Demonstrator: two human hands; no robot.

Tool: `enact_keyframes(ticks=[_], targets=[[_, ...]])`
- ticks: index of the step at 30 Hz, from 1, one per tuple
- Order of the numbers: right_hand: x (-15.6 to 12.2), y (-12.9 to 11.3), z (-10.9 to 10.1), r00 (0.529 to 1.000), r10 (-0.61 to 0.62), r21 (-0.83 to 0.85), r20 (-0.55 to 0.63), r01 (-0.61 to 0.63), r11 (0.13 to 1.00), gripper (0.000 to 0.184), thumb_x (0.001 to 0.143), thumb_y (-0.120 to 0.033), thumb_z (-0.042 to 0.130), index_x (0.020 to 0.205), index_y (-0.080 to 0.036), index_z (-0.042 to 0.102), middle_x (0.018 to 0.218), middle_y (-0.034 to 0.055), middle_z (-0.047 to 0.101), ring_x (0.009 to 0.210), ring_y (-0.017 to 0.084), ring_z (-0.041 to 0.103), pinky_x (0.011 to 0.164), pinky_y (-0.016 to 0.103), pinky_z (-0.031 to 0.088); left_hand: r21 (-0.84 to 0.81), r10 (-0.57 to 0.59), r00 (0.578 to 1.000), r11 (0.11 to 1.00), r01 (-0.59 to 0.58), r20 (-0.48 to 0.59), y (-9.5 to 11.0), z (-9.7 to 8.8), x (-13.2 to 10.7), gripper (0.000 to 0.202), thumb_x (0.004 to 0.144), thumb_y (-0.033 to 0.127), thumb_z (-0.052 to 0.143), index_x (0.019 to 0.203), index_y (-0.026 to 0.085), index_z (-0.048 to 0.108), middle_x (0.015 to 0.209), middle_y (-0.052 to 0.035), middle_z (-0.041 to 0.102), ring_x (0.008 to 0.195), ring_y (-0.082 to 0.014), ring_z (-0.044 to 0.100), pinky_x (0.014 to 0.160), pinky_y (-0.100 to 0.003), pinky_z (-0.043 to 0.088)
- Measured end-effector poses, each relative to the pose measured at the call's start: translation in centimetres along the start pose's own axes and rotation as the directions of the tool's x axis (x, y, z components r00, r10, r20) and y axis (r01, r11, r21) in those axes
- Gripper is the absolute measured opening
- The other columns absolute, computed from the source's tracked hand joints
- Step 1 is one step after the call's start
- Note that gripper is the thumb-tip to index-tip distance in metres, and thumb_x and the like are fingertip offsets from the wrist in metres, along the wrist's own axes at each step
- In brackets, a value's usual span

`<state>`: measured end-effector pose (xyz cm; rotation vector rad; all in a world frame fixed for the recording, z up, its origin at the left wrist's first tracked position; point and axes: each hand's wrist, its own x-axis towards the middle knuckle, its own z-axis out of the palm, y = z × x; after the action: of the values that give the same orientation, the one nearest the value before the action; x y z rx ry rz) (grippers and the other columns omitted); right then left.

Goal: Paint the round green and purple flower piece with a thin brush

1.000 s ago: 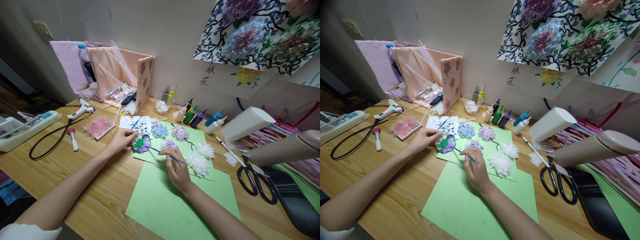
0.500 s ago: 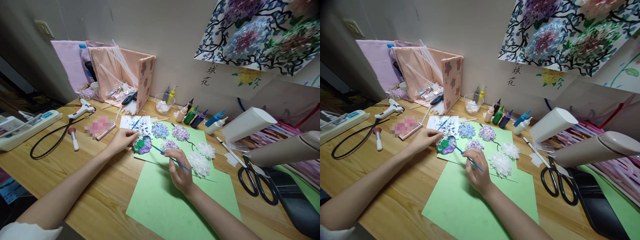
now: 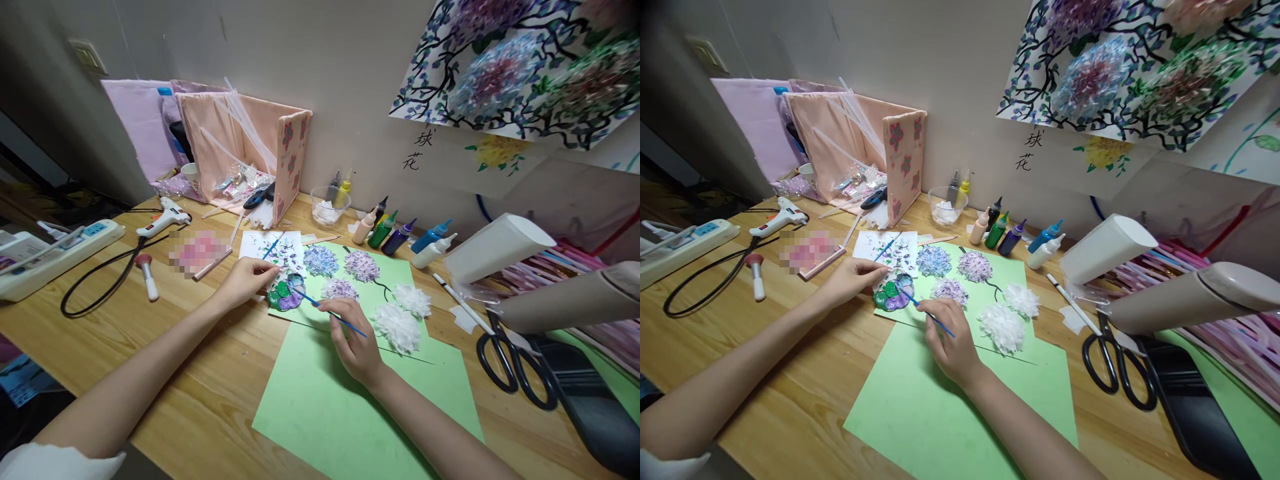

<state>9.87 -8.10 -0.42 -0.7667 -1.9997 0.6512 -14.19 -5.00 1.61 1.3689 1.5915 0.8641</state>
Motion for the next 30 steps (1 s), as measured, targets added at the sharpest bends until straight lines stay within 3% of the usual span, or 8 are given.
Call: enact_keyframes(ticks=[30], targets=[[-0.10, 0.22, 0.03, 1.000, 0.006, -0.068, 0.008, -0.006, 0.998, 0.024, 0.088, -0.011, 0.040, 0.104, -0.025, 0.052, 0.097, 0.0044, 0.062, 0.096, 0.019, 0.053, 0.081, 0.037, 0.043, 0.008, -0.001, 1.000, 1.000, 0.001, 0.020, 0.48, 0.06, -0.40, 0.039, 0.072, 0.046, 0.059, 0.087, 0.012, 0.072, 0.060, -0.0014, 0.063, 0.050, -0.0107, 0.052, 0.045, -0.020, 0.041]])
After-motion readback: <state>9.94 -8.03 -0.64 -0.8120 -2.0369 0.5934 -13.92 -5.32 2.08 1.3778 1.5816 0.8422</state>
